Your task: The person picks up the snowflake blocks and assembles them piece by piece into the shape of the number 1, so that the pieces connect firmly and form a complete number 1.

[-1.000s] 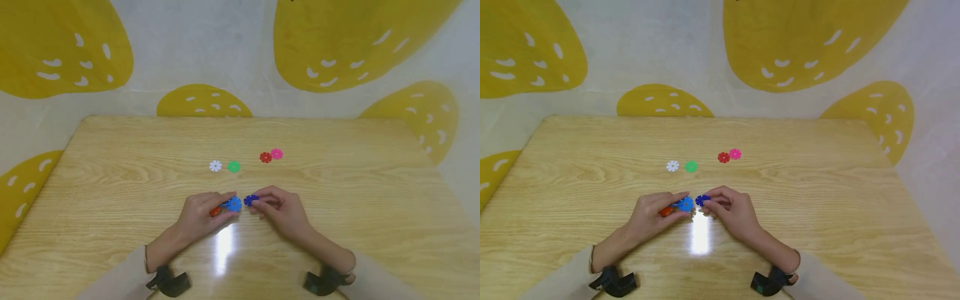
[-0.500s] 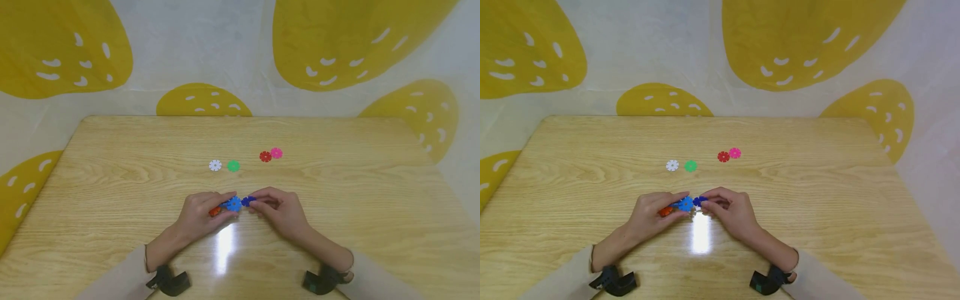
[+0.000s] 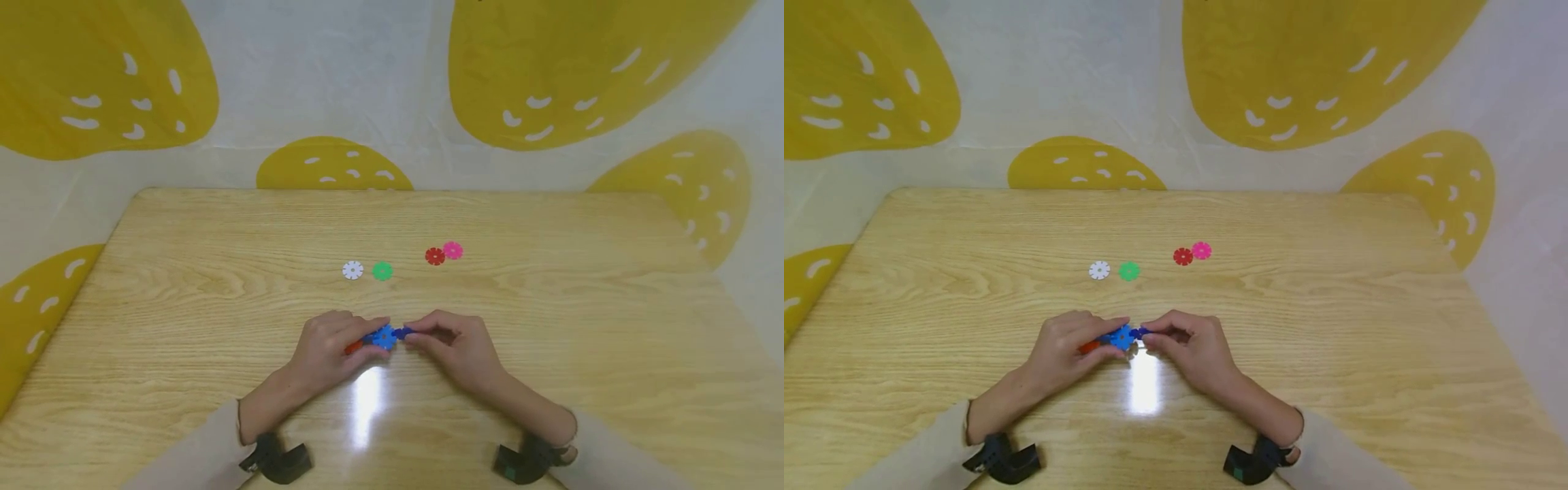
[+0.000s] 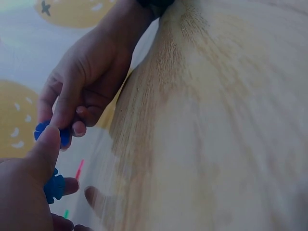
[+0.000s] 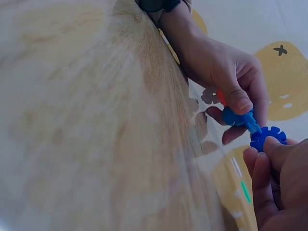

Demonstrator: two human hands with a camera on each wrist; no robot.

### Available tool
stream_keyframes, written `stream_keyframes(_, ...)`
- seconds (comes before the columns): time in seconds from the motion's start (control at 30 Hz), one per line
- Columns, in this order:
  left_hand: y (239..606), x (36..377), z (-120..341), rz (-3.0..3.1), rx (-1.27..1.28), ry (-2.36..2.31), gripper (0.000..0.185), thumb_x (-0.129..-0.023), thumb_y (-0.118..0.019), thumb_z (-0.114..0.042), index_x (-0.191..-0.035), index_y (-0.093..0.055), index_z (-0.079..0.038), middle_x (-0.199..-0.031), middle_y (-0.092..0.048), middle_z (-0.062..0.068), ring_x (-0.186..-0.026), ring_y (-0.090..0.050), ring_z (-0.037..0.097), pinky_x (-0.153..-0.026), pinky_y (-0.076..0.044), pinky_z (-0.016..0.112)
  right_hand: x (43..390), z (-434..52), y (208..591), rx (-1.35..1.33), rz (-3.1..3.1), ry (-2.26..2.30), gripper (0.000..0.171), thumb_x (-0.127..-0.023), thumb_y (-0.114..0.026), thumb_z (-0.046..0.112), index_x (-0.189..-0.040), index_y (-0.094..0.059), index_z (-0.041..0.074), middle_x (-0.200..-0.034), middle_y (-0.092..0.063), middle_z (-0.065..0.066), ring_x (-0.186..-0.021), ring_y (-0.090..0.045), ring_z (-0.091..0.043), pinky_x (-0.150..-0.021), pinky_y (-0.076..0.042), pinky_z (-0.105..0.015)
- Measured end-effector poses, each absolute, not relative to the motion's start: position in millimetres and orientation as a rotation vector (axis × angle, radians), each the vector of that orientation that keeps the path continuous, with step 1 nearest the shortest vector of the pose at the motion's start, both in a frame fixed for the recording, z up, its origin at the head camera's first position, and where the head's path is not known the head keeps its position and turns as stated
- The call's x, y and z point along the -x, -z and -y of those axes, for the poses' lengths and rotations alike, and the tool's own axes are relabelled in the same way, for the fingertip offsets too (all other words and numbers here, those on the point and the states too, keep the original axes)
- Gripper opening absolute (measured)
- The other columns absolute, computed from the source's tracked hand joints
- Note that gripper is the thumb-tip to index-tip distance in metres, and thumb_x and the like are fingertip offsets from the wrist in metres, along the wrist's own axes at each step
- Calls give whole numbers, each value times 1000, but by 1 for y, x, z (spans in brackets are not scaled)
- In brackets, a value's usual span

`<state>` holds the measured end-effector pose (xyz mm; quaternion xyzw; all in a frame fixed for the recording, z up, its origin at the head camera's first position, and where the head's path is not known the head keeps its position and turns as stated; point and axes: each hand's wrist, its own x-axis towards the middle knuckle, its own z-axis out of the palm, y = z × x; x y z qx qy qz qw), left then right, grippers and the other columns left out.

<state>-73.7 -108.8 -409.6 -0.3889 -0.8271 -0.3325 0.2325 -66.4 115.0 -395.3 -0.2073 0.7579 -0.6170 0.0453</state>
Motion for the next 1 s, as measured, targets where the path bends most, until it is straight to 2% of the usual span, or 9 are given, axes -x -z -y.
stream_keyframes(0.07,409,74,109,2274,1072,897,43,-69,-72,-38,-100,-68,-9,-71,-64,-6,-52,-43,1,-50,-36,18,65,-113,389,649,-2303,1897,11,-78,-66,7,-89,-68,7,-86,-67,-1,-74,-64,-17,-62,-51,-29)
stream_keyframes(0.17,409,74,109,2285,1068,892,43,-68,-72,-37,-100,-68,-9,-71,-65,-6,-53,-44,2,-54,-37,20,62,-110,379,707,-2301,1915,11,-77,-66,-1,-88,-67,2,-86,-67,-5,-74,-64,-20,-62,-51,-29)
stream_keyframes(0.37,407,73,109,2317,1050,926,44,-69,-71,-38,-103,-67,-10,-77,-66,-5,-67,-55,6,-73,-37,30,60,-109,372,832,-2344,1904,17,-75,-65,-7,-92,-65,-1,-84,-66,-8,-71,-62,-21,-61,-51,-32)
stream_keyframes(0.5,406,72,109,2332,1051,956,45,-69,-71,-37,-104,-67,-11,-83,-67,-5,-74,-58,7,-80,-34,35,60,-109,372,839,-2335,1922,16,-74,-65,-8,-89,-66,-2,-85,-67,-9,-72,-63,-20,-60,-51,-32)
stream_keyframes(0.8,405,72,109,2289,1109,993,39,-75,-68,-35,-104,-66,-9,-90,-67,-3,-79,-61,7,-77,-36,33,61,-109,372,989,-2317,1957,18,-71,-65,-14,-86,-66,-3,-84,-67,-10,-74,-64,-21,-61,-51,-31)
stream_keyframes(1.0,405,73,109,2251,1132,965,38,-72,-71,-31,-102,-66,-9,-86,-67,-3,-75,-61,8,-70,-38,28,63,-107,372,1108,-2275,1973,22,-67,-65,-20,-84,-65,-5,-79,-66,-12,-70,-63,-23,-61,-51,-32)
